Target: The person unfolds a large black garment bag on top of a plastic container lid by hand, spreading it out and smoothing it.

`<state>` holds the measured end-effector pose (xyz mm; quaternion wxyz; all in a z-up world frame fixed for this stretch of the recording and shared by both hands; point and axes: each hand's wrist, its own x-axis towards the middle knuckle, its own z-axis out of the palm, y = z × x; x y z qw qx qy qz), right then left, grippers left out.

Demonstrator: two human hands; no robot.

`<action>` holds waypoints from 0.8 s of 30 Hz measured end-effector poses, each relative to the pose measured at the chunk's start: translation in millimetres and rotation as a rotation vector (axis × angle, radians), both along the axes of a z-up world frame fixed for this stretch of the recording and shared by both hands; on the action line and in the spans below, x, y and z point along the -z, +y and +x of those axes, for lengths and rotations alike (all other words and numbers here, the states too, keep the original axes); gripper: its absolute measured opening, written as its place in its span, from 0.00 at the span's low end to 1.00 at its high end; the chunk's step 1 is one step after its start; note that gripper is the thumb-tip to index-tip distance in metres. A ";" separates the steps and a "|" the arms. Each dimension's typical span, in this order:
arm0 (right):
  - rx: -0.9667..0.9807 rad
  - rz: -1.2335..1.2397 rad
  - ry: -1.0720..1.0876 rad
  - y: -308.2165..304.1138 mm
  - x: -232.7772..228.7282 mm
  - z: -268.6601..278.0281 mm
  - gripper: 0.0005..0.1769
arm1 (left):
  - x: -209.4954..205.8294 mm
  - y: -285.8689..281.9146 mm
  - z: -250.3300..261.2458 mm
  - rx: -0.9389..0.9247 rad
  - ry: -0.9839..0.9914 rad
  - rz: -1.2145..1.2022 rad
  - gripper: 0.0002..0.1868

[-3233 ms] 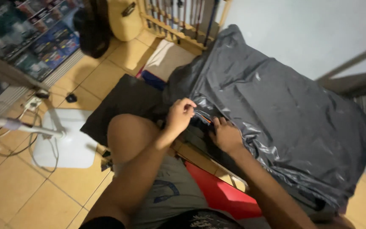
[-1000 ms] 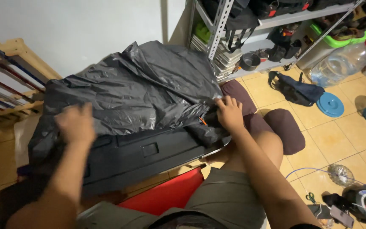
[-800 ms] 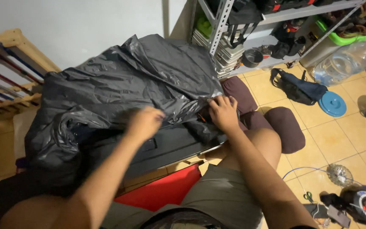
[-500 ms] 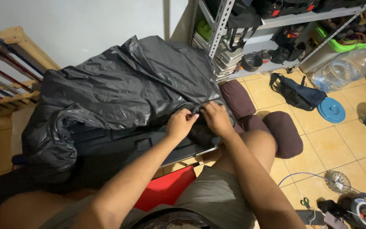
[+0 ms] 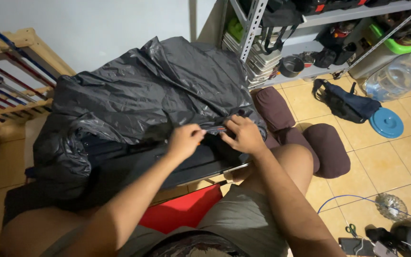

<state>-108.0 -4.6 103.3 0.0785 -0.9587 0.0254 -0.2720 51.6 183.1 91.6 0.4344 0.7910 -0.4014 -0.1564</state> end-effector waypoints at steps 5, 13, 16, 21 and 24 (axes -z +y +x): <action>0.139 0.105 0.085 -15.3 10.5 -2.7 0.17 | -22.1 68.5 33.9 -0.149 0.057 0.076 0.09; 0.582 0.012 0.378 -28.1 51.3 16.6 0.14 | -19.0 151.6 69.4 -0.396 0.255 0.048 0.07; 0.553 -0.106 0.418 12.9 34.4 39.5 0.22 | -1.5 157.2 63.3 -0.360 0.288 -0.058 0.08; 0.064 -0.168 0.425 122.1 -14.7 80.0 0.47 | -2.8 154.5 49.6 -0.346 0.279 -0.169 0.09; -0.114 0.017 0.524 161.0 -15.4 107.0 0.50 | -15.1 161.2 51.2 -0.315 0.180 -0.157 0.09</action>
